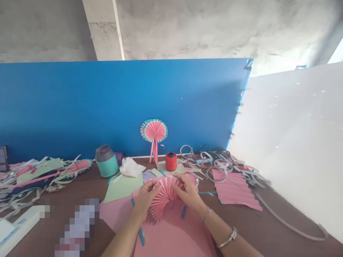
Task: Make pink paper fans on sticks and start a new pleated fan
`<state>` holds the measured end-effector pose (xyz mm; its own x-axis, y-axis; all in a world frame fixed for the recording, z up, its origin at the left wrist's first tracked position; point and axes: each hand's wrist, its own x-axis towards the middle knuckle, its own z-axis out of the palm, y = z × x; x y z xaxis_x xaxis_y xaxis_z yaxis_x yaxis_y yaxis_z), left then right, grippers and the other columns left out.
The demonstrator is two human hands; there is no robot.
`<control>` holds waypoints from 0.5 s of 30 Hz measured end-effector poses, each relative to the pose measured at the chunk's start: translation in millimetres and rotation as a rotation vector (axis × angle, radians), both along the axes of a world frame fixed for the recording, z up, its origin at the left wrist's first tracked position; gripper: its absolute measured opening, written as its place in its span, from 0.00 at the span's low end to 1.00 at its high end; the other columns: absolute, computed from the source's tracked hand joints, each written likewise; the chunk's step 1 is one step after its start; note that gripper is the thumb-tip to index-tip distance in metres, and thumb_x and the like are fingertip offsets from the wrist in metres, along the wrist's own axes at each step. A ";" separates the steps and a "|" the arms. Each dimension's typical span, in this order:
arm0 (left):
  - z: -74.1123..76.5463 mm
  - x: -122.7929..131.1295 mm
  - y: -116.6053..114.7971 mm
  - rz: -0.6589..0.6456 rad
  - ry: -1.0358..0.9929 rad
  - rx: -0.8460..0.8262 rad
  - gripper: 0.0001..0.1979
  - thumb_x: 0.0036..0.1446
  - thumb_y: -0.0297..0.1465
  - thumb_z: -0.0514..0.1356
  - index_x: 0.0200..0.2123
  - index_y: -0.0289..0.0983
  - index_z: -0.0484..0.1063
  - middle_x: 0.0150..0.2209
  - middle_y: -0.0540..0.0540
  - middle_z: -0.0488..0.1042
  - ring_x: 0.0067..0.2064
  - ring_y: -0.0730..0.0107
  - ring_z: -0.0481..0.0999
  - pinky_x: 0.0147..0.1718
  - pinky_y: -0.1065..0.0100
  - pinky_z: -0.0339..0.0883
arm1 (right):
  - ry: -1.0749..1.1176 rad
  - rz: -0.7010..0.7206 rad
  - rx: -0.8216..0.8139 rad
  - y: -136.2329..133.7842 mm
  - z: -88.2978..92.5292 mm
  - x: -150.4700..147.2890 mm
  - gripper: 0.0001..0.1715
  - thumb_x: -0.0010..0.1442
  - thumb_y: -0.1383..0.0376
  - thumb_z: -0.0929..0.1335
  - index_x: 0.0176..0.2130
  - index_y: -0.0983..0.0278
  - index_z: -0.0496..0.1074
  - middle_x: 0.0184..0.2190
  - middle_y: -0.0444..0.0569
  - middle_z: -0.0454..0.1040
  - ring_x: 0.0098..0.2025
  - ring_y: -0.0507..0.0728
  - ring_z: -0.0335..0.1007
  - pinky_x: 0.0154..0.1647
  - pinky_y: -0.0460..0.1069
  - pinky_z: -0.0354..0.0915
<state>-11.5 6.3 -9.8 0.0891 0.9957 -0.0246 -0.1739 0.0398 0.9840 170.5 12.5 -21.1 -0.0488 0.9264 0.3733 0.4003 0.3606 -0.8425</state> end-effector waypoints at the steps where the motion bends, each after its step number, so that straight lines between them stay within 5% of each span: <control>1: 0.2 0.5 0.0 0.015 0.013 0.000 0.15 0.41 0.40 0.67 0.28 0.35 0.72 0.26 0.50 0.72 0.29 0.67 0.71 0.30 0.69 0.64 | -0.012 -0.003 0.020 -0.6 0.1 -0.6 0.19 0.53 0.62 0.66 0.46 0.63 0.70 0.33 0.47 0.72 0.30 0.53 0.65 0.32 0.48 0.63; 5: 3.9 1.7 -2.0 -0.012 -0.009 -0.009 0.14 0.40 0.39 0.67 0.28 0.35 0.73 0.27 0.48 0.73 0.30 0.67 0.72 0.30 0.68 0.64 | 0.014 -0.040 0.058 0.5 -0.8 -0.9 0.16 0.53 0.64 0.65 0.44 0.63 0.69 0.37 0.48 0.72 0.33 0.54 0.67 0.37 0.48 0.64; 10: 8.3 1.4 -4.4 -0.026 -0.031 -0.003 0.13 0.42 0.38 0.66 0.29 0.35 0.74 0.27 0.48 0.73 0.31 0.65 0.72 0.31 0.68 0.65 | 0.057 -0.042 -0.011 4.7 -3.7 1.6 0.17 0.54 0.62 0.64 0.45 0.63 0.67 0.28 0.43 0.68 0.25 0.51 0.62 0.29 0.46 0.61; 15: 9.4 1.4 -4.9 -0.013 -0.026 0.000 0.11 0.43 0.36 0.64 0.28 0.35 0.73 0.25 0.50 0.72 0.30 0.65 0.72 0.32 0.67 0.65 | 0.081 -0.056 -0.010 4.7 -5.7 0.8 0.17 0.54 0.61 0.64 0.44 0.64 0.67 0.28 0.44 0.67 0.28 0.52 0.63 0.29 0.46 0.61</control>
<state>-10.1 1.4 -0.3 0.1027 0.9945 -0.0217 -0.1993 0.0419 0.9790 171.3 17.2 -26.7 0.0333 0.9304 0.3649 0.3505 0.3310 -0.8761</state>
